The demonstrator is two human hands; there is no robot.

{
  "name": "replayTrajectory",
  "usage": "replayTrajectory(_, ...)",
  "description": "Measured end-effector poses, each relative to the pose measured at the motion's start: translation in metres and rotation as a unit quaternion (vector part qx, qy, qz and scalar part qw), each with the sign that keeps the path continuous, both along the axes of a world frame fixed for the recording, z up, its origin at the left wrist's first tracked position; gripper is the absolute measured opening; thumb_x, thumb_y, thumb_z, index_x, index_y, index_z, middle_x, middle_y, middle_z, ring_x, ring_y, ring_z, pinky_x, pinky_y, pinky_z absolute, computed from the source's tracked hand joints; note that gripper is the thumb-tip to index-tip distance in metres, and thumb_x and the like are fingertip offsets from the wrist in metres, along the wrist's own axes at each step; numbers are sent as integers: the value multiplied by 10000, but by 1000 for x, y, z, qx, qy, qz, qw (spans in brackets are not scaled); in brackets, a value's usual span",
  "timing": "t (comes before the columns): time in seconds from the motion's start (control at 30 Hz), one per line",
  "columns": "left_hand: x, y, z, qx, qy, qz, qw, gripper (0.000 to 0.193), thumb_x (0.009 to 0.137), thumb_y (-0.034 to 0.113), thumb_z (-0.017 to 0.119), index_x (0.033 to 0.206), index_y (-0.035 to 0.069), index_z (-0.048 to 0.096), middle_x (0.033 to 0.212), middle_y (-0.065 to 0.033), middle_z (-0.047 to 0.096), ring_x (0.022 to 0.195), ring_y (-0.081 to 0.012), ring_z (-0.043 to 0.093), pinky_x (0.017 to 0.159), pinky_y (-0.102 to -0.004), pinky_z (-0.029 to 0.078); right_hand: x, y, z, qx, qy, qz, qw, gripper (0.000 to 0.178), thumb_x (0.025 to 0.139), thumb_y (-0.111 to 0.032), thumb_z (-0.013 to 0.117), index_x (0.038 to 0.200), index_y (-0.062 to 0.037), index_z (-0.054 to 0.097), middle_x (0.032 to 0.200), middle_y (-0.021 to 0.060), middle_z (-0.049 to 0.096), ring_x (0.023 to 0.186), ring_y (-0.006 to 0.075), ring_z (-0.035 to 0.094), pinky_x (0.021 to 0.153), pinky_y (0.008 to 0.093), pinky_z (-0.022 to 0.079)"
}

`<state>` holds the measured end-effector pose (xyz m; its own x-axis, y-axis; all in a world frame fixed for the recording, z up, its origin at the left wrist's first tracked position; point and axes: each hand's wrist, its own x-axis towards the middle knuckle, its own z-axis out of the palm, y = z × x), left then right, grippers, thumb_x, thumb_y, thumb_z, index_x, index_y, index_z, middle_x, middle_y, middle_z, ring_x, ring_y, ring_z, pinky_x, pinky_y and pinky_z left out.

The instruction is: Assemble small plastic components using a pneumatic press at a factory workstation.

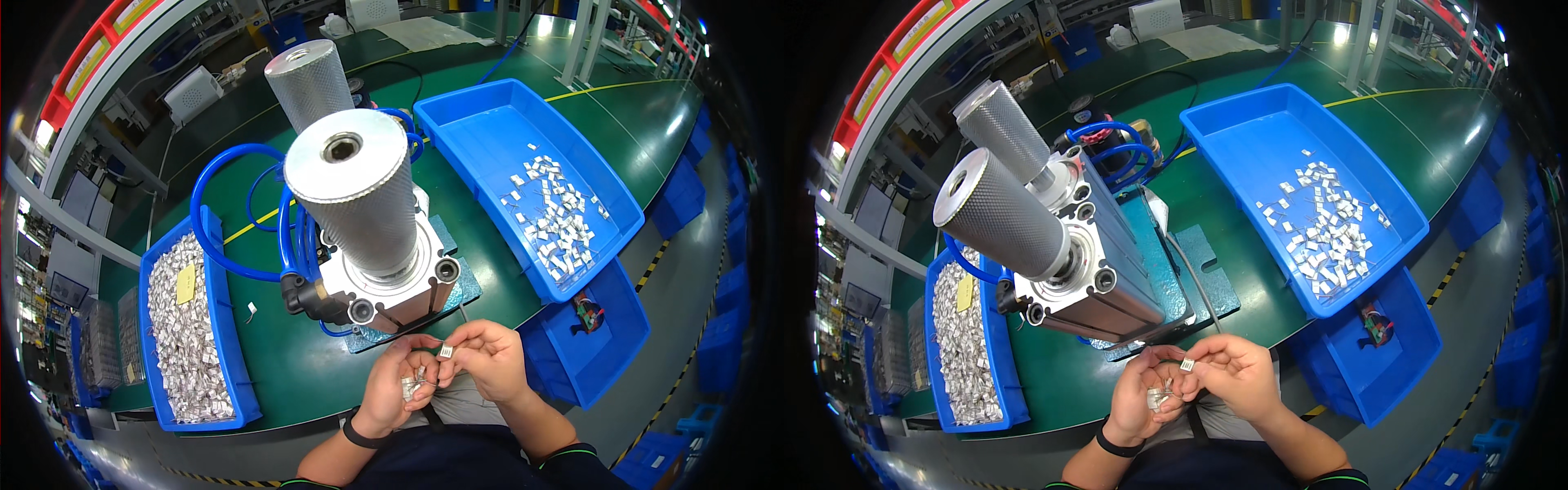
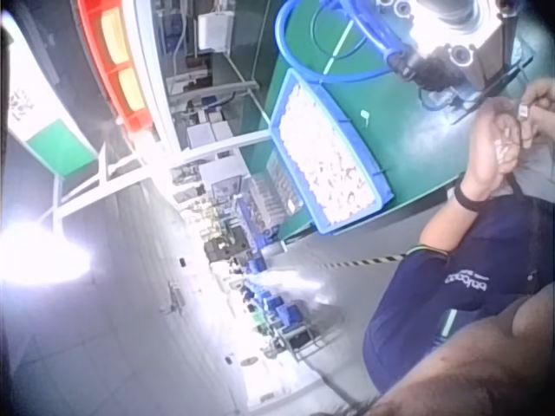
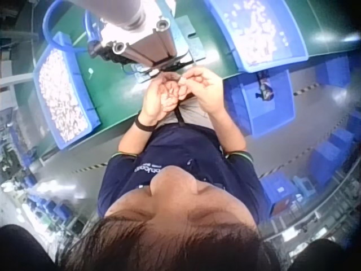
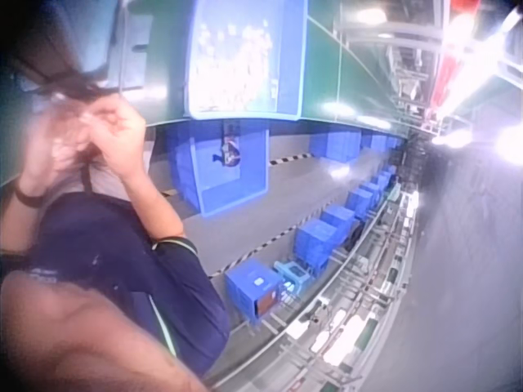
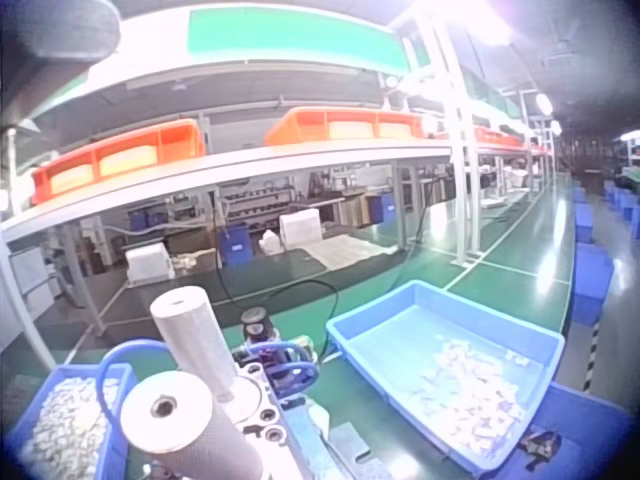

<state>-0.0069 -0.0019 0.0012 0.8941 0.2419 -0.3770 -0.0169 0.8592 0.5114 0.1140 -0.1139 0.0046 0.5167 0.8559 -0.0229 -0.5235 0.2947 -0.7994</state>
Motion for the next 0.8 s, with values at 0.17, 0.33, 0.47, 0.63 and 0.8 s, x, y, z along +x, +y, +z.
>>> replayTrajectory(0.17, 1, -3, 4, 41, 10, 21, 999, 349, 973, 273, 348, 1103, -10, 504, 690, -79, 508, 438, -86, 369, 342, -184, 256, -5, 1, -3, -34, -7, -29, 999, 148, 864, 40, 575, 992, 92, 520, 820, 160, 632, 695, 174, 647, 615, 269, 553)
replayTrajectory(0.33, 3, -8, 9, 105, 60, 77, 990, 210, 937, 118, 486, 1050, -40, 565, 663, -42, 506, 440, -66, 375, 356, -187, 250, -10, 3, 3, -113, -49, -39, 992, 176, 878, -22, 600, 1016, 73, 547, 848, 133, 654, 723, 137, 652, 594, 227, 535)
replayTrajectory(0.47, 6, -10, 7, 179, 95, 124, 971, 137, 897, 61, 580, 980, -44, 605, 612, -16, 504, 436, -36, 365, 372, -192, 225, -9, 0, 6, -176, -98, 2, 979, 202, 871, -55, 627, 1035, 54, 580, 878, 106, 666, 737, 117, 650, 588, 212, 520)
replayTrajectory(0.63, 10, -8, 3, 244, 124, 128, 953, 113, 878, 47, 611, 945, -43, 605, 618, 4, 502, 440, -20, 362, 377, -191, 214, -7, -1, 6, -201, -159, 1, 967, 167, 870, -88, 640, 971, 45, 626, 835, 67, 668, 711, 73, 628, 584, 193, 496)
replayTrajectory(0.8, 9, -6, 4, 200, 108, 130, 965, 93, 880, 41, 602, 923, -41, 600, 637, -8, 512, 438, -28, 367, 379, -193, 226, -3, -4, 1, -188, -165, 48, 967, 145, 878, -93, 624, 938, 39, 626, 761, 24, 632, 643, 44, 577, 564, 180, 459)
